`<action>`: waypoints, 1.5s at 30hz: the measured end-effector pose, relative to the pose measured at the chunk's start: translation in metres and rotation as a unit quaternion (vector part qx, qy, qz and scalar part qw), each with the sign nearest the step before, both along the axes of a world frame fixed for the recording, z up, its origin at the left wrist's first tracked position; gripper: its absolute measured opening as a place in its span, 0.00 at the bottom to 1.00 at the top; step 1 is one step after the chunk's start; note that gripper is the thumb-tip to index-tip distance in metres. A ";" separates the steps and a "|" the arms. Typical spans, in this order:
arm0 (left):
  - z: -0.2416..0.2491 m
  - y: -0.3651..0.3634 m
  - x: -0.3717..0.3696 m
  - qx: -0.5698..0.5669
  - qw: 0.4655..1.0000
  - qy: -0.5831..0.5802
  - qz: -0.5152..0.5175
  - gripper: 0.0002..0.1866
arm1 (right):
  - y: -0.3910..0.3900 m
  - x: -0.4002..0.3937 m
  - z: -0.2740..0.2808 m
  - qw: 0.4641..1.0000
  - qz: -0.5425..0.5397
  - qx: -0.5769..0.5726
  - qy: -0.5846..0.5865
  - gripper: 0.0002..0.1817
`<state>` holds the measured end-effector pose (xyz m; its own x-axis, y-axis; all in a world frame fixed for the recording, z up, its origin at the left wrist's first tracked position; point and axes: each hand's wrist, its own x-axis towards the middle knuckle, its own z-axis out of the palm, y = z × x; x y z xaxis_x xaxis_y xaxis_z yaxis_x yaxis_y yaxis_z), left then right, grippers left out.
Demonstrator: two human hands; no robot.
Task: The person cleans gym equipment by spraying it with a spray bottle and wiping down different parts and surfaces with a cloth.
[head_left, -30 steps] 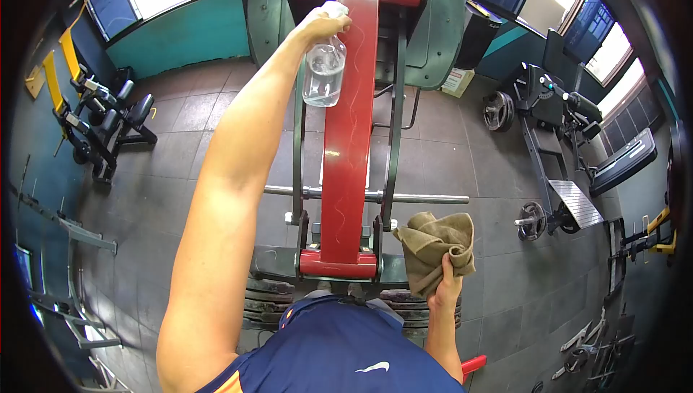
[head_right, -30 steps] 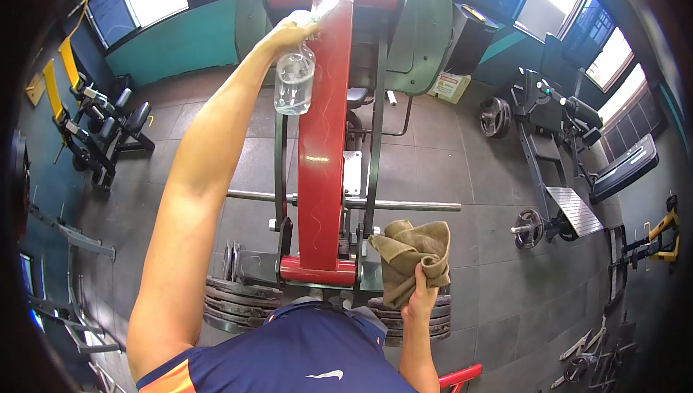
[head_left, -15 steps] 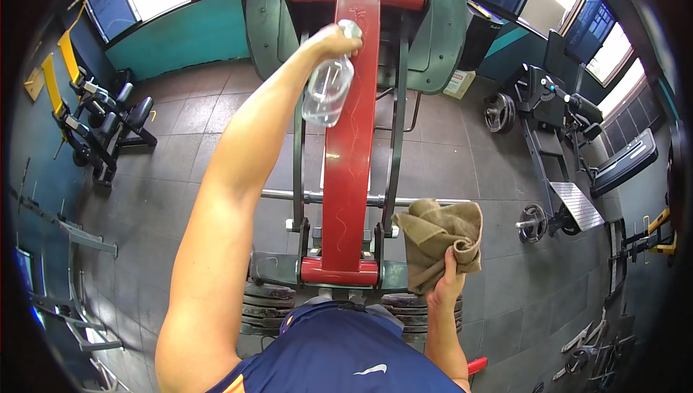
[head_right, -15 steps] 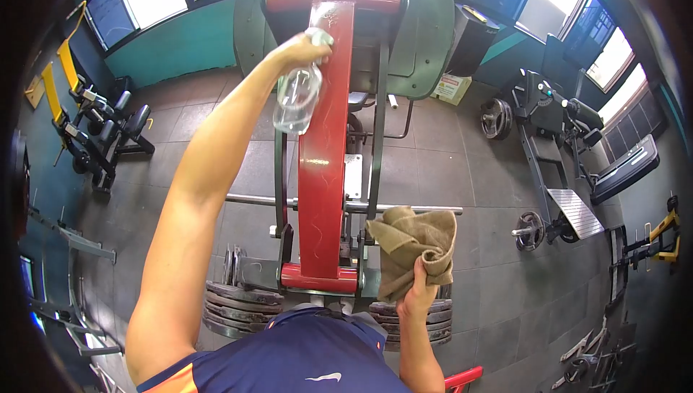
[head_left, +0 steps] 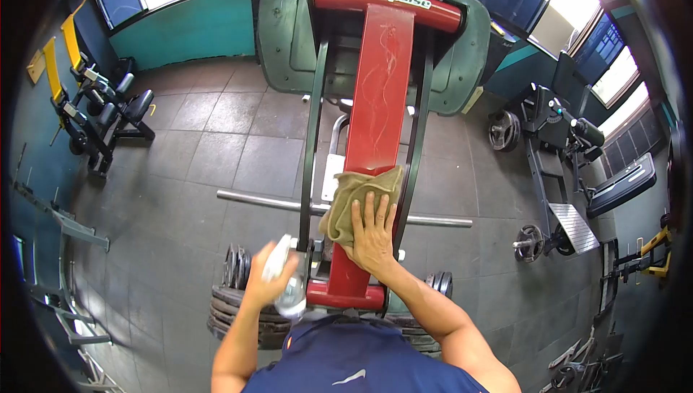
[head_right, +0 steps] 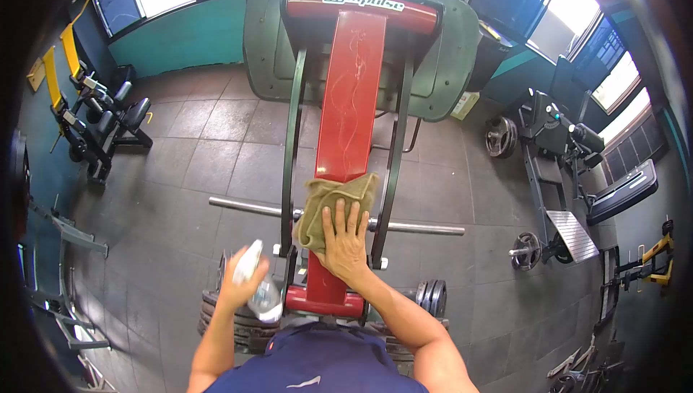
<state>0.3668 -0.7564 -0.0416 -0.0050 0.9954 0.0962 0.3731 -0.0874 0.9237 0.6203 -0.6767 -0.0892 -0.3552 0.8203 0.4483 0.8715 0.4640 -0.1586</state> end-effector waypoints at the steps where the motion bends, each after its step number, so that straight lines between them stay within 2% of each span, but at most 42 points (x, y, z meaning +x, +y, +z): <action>1: -0.012 -0.016 -0.007 -0.005 1.000 -0.002 0.005 0.09 | 0.022 0.000 0.021 1.000 0.005 0.008 -0.019 0.51; 3: -0.015 -0.044 -0.015 -0.100 0.994 -0.021 0.026 0.08 | 0.075 0.001 0.064 0.999 0.010 0.033 -0.039 0.50; 4: -0.021 -0.053 -0.017 -0.103 0.994 -0.019 0.025 0.08 | 0.110 0.003 0.089 0.997 0.015 0.047 -0.058 0.51; 6: -0.024 -0.059 -0.018 -0.101 0.994 -0.019 0.025 0.08 | 0.184 -0.001 0.136 0.989 0.009 0.144 -0.041 0.47; 8: -0.021 -0.057 -0.019 -0.120 0.991 -0.034 0.039 0.08 | 0.262 0.000 0.179 0.972 -0.031 0.226 -0.052 0.47; 11: -0.016 -0.050 -0.021 -0.120 0.990 -0.058 0.054 0.07 | 0.315 0.002 0.201 0.956 -0.059 0.283 -0.054 0.48; 13: -0.010 -0.046 -0.026 -0.120 0.989 -0.065 0.062 0.07 | 0.301 0.002 0.188 0.963 -0.049 0.262 -0.039 0.50; 16: -0.007 -0.044 -0.038 -0.100 0.993 -0.047 0.044 0.08 | 0.199 -0.001 0.139 0.984 -0.018 0.173 -0.027 0.52; 18: -0.004 -0.039 -0.043 -0.076 0.996 -0.025 0.024 0.07 | 0.130 0.000 0.103 0.994 0.021 0.104 0.019 0.44; 20: -0.002 -0.034 -0.046 -0.068 0.997 -0.026 0.016 0.08 | 0.097 -0.001 0.079 0.998 -0.003 0.070 0.003 0.39; 23: 0.003 -0.019 -0.048 -0.059 0.998 -0.016 0.006 0.08 | 0.152 0.007 0.107 0.991 -0.006 0.127 -0.047 0.36; 27: 0.006 0.001 -0.041 -0.062 0.998 -0.015 -0.011 0.08 | 0.310 0.016 0.197 0.951 -0.071 0.299 -0.041 0.33; 28: 0.011 0.007 -0.037 -0.059 0.998 -0.008 -0.020 0.09 | 0.313 0.005 0.214 0.956 -0.105 0.270 -0.034 0.32; 31: 0.005 0.013 -0.029 -0.040 0.998 0.000 -0.042 0.07 | 0.304 0.000 0.213 0.953 -0.113 0.282 -0.020 0.34; 34: 0.017 0.012 -0.018 -0.035 0.997 0.017 -0.065 0.07 | 0.255 0.001 0.166 0.961 -0.068 0.267 -0.020 0.33; 35: 0.019 0.009 -0.018 -0.034 0.997 0.018 -0.070 0.07 | 0.218 0.002 0.141 0.969 -0.052 0.241 -0.028 0.34; 38: 0.019 0.001 -0.017 -0.030 0.997 0.008 -0.064 0.07 | 0.092 -0.003 0.072 0.997 -0.026 0.068 -0.035 0.38; 40: 0.020 -0.007 -0.016 -0.039 0.998 -0.001 -0.050 0.07 | 0.039 -0.002 0.024 0.998 -0.021 0.041 -0.048 0.38; 43: 0.012 -0.012 -0.016 -0.041 0.999 -0.002 -0.033 0.07 | 0.073 0.008 0.059 0.999 0.016 0.027 -0.030 0.37; 45: 0.017 -0.009 -0.013 -0.043 0.998 0.005 -0.033 0.06 | 0.136 0.008 0.111 0.993 -0.014 0.104 -0.050 0.36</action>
<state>0.3534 -0.7655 -0.0249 0.0618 0.9980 0.0095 0.3789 -0.0323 0.9249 0.6284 -0.5404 0.0214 -0.3846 0.7242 0.5723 0.8912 0.4529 0.0258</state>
